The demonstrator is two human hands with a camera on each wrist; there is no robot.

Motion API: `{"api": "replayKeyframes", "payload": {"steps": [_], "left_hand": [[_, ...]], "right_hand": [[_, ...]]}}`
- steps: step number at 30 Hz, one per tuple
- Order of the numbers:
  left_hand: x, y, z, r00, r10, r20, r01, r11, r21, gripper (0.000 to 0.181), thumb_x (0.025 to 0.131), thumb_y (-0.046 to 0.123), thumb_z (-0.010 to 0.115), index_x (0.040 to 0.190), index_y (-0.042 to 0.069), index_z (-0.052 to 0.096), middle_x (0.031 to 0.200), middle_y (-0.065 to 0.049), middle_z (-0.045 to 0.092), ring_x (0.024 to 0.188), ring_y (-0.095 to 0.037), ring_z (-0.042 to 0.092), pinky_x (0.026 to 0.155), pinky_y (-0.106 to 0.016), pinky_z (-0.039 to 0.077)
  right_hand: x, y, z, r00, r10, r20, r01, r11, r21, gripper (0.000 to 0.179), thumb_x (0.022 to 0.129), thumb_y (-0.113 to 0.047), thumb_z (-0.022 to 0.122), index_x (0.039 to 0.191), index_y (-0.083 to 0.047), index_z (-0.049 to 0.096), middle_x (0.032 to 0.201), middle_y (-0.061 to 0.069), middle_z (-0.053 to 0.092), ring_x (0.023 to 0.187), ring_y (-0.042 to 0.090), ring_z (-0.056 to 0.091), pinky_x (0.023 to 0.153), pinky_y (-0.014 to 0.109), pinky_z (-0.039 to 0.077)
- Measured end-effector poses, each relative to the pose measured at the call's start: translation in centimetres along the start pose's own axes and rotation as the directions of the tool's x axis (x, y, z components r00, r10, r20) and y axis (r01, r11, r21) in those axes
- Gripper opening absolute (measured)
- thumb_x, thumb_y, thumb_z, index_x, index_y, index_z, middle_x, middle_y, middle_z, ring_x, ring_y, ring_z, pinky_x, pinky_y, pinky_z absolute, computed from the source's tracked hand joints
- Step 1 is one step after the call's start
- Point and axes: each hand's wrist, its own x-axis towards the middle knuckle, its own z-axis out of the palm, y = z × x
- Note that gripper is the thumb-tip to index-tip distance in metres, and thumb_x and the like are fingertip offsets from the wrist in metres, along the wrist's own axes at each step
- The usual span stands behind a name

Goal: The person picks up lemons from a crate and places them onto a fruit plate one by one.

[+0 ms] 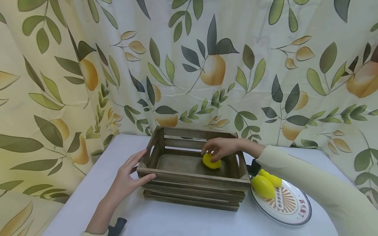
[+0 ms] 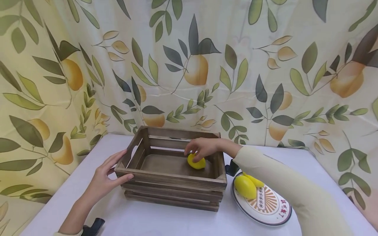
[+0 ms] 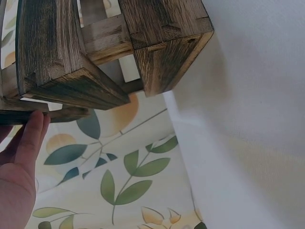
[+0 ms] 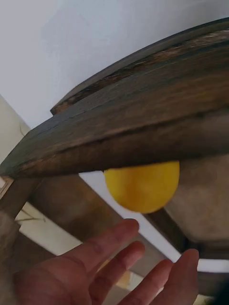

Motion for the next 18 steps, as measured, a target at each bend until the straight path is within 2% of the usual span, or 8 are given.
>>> {"api": "replayKeyframes", "payload": {"steps": [5,8,12,15,18], "left_hand": [[0.0,-0.1,0.2,1.0,0.003,0.001,-0.003,1.0,0.003,0.076,0.079,0.019,0.082,0.146,0.013,0.046,0.146,-0.009,0.047,0.133,-0.032,0.045,0.094,-0.05,0.052],[0.0,-0.1,0.2,1.0,0.0,-0.001,0.0,1.0,0.0,0.076,0.079,0.019,0.083,0.146,0.013,0.046,0.146,-0.009,0.047,0.133,-0.032,0.045,0.095,-0.05,0.052],[0.1,0.0,0.1,1.0,-0.006,-0.001,0.006,1.0,-0.005,0.076,0.079,0.019,0.083,0.146,0.013,0.046,0.147,-0.008,0.046,0.133,-0.032,0.045,0.096,-0.051,0.051],[0.1,0.0,0.1,1.0,-0.003,-0.001,0.003,1.0,-0.007,0.076,0.079,0.018,0.082,0.146,0.014,0.046,0.147,-0.008,0.046,0.133,-0.032,0.045,0.096,-0.051,0.051],[0.1,-0.1,0.0,1.0,-0.001,-0.002,0.001,1.0,-0.008,0.076,0.079,0.018,0.082,0.146,0.014,0.046,0.147,-0.008,0.046,0.134,-0.032,0.044,0.096,-0.052,0.051]], "right_hand": [[0.6,0.5,0.0,0.999,-0.035,0.019,0.037,0.99,-0.134,0.037,0.089,-0.014,0.067,0.122,0.002,0.061,0.123,0.014,0.055,0.116,0.036,0.054,0.094,0.036,0.054],[1.1,0.9,0.1,1.0,-0.021,0.021,0.025,0.979,-0.204,0.037,0.087,-0.013,0.067,0.121,0.001,0.062,0.123,0.015,0.056,0.114,0.037,0.056,0.096,0.043,0.052],[1.7,1.2,0.2,0.999,0.035,0.029,-0.028,0.975,-0.22,0.038,0.087,-0.009,0.067,0.123,0.003,0.061,0.126,0.018,0.056,0.115,0.039,0.056,0.1,0.053,0.047],[1.9,1.3,0.4,0.995,0.084,0.044,-0.071,0.968,-0.242,0.038,0.087,-0.009,0.068,0.123,0.001,0.062,0.128,0.017,0.055,0.117,0.037,0.054,0.101,0.052,0.047],[2.2,1.4,0.7,0.984,0.152,0.095,-0.121,0.954,-0.274,0.041,0.087,-0.011,0.07,0.126,-0.004,0.061,0.13,0.016,0.052,0.118,0.031,0.051,0.1,0.046,0.048]]}}
